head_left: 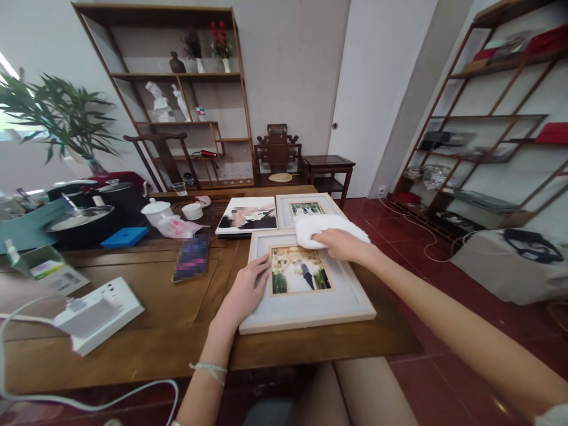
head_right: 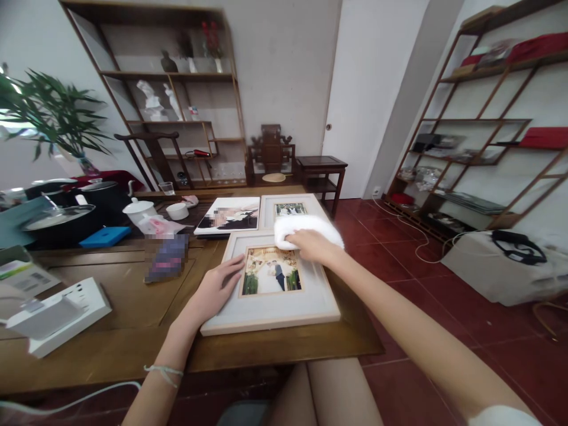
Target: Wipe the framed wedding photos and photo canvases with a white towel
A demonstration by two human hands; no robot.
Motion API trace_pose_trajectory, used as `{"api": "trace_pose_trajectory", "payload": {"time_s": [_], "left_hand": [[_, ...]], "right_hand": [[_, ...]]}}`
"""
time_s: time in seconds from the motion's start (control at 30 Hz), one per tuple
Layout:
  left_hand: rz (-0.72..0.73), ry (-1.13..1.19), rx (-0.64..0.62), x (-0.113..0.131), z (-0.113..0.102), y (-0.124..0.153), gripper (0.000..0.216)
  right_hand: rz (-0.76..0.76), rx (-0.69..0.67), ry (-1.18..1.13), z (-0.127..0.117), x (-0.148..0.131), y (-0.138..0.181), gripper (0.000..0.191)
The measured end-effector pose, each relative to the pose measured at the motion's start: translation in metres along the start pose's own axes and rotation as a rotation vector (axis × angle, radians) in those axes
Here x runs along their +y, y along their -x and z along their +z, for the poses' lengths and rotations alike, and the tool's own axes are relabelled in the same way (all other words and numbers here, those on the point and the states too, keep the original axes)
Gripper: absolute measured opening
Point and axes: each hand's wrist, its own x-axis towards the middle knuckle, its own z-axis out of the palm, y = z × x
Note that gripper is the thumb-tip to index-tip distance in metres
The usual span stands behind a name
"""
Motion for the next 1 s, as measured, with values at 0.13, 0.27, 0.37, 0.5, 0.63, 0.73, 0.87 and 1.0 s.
{"api": "trace_pose_trajectory", "payload": {"time_s": [0.13, 0.27, 0.37, 0.5, 0.63, 0.73, 0.87, 1.0], "left_hand": [[-0.012, -0.003, -0.009, 0.0, 0.0, 0.0, 0.036], [-0.008, -0.015, -0.003, -0.001, 0.0, 0.0, 0.035], [0.001, -0.034, -0.001, -0.001, 0.0, 0.0, 0.035], [0.007, -0.04, 0.0, -0.004, 0.002, 0.0, 0.035], [0.005, -0.042, -0.006, -0.004, 0.004, 0.0, 0.037], [0.006, -0.06, -0.02, -0.003, 0.005, 0.001, 0.041], [0.002, -0.084, -0.047, -0.001, 0.005, 0.001, 0.045], [0.012, -0.088, -0.065, -0.002, 0.005, 0.0, 0.045]], "right_hand": [[0.045, 0.093, 0.051, 0.001, 0.007, 0.003, 0.055], [-0.046, 0.073, 0.048, 0.021, -0.003, -0.004, 0.048], [-0.059, 0.049, 0.032, 0.031, -0.01, -0.003, 0.042], [-0.088, 0.008, 0.009, 0.023, -0.025, 0.017, 0.038], [-0.134, -0.061, -0.036, 0.001, -0.054, 0.056, 0.033], [-0.155, -0.142, -0.166, -0.01, -0.076, 0.085, 0.032], [-0.232, -0.105, -0.295, -0.003, -0.089, 0.094, 0.03], [-0.202, 0.016, -0.221, 0.019, -0.074, 0.069, 0.028]]}}
